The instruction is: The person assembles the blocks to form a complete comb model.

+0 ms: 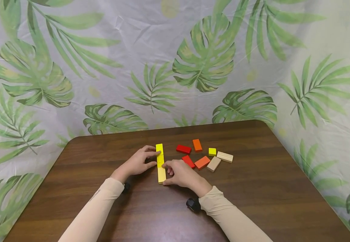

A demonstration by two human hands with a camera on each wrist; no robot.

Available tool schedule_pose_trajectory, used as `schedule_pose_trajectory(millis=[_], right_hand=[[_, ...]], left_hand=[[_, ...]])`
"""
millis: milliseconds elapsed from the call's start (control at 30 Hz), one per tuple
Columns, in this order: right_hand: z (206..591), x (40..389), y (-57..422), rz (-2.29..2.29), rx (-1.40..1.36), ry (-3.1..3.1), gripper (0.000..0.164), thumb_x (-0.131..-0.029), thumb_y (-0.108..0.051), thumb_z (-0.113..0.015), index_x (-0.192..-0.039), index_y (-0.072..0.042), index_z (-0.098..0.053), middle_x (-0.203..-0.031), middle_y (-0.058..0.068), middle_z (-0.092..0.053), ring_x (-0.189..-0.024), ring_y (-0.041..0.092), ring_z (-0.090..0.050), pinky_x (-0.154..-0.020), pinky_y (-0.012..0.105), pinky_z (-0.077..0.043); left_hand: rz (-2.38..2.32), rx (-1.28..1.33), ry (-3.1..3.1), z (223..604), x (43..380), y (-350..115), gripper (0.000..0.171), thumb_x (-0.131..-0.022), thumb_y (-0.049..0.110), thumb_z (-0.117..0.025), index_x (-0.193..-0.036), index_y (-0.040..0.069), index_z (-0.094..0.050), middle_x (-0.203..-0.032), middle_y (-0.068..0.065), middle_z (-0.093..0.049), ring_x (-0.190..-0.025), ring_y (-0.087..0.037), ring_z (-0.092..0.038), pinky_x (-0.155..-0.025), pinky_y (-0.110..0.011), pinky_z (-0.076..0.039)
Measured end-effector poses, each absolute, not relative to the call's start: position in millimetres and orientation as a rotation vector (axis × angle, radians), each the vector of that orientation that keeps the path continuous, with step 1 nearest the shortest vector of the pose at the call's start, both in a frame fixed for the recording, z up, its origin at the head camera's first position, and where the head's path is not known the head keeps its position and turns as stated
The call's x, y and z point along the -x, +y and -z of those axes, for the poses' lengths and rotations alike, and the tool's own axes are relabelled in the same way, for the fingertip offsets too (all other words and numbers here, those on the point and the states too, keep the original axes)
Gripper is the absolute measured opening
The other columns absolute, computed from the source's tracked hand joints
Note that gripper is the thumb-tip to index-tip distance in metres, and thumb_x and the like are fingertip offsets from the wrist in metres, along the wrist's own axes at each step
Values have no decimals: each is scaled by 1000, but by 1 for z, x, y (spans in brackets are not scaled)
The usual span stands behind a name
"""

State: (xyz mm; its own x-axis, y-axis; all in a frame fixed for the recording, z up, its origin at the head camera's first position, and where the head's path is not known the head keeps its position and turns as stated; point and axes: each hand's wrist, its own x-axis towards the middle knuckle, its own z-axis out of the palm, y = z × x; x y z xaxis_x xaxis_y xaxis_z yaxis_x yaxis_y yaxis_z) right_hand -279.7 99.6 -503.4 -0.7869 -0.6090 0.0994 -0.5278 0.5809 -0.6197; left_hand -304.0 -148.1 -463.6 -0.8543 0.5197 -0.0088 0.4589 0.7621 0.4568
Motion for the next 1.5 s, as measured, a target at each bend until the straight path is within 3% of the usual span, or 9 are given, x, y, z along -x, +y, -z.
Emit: schedule_pose_trajectory(millis=[167,333,500,667,867,1000,1500], right_hand=[[517,288,101,997,925,2665,62,-82,-40,-96,-132,-12,-72,-97,-6,-69,-87,6,-62,-79,25,-57],[535,299,105,995,966,2671,65,-81,-46,-95,-133,-16,-71,-99,-12,-69,-88,2,-62,-80,22,-57],[514,286,113,988,1084,2672,62,-89,-45,-89,-135,-8,-70,-102,-2,-72,-90,9,-65,-81,27,-59],[469,269,128,1031,990,2661,55,-92,-39,-86,-132,-4,-72,-101,3,-73,-89,13,-68,-82,32,-62],[441,269,160,1024,807,2757,47,-95,-29,-85,-130,0,-73,-101,6,-74,-90,15,-69,-84,30,-60],[437,275,183,1043,741,2802,41,-96,-25,-83,-127,0,-74,-101,5,-73,-90,14,-66,-82,28,-58],[434,296,251,965,558,2937,43,-100,-30,-79,-133,-2,-73,-126,20,-73,-113,37,-70,-99,57,-58]], left_hand=[[-690,-839,2801,463,301,-147,50,-108,23,-66,-156,10,-58,-170,-16,-42,-154,-44,-43,-127,-61,-35],[-785,-868,2735,461,296,-147,54,-109,21,-63,-159,5,-51,-172,-16,-40,-148,-40,-52,-125,-58,-40],[-816,-863,2691,461,293,-148,70,-105,34,-70,-163,5,-44,-173,-16,-38,-141,-39,-58,-121,-56,-45],[-787,-846,2705,462,292,-146,84,-98,45,-78,-164,6,-43,-173,-16,-38,-150,-40,-48,-125,-57,-40],[-721,-846,2722,463,291,-144,86,-94,50,-81,-161,8,-49,-172,-14,-41,-160,-39,-37,-132,-58,-29],[-679,-865,2735,464,290,-143,84,-94,50,-81,-160,8,-51,-171,-15,-42,-160,-38,-38,-133,-57,-27],[-658,-845,2759,464,289,-142,84,-93,50,-82,-159,7,-52,-170,-16,-43,-157,-41,-41,-131,-57,-31]])
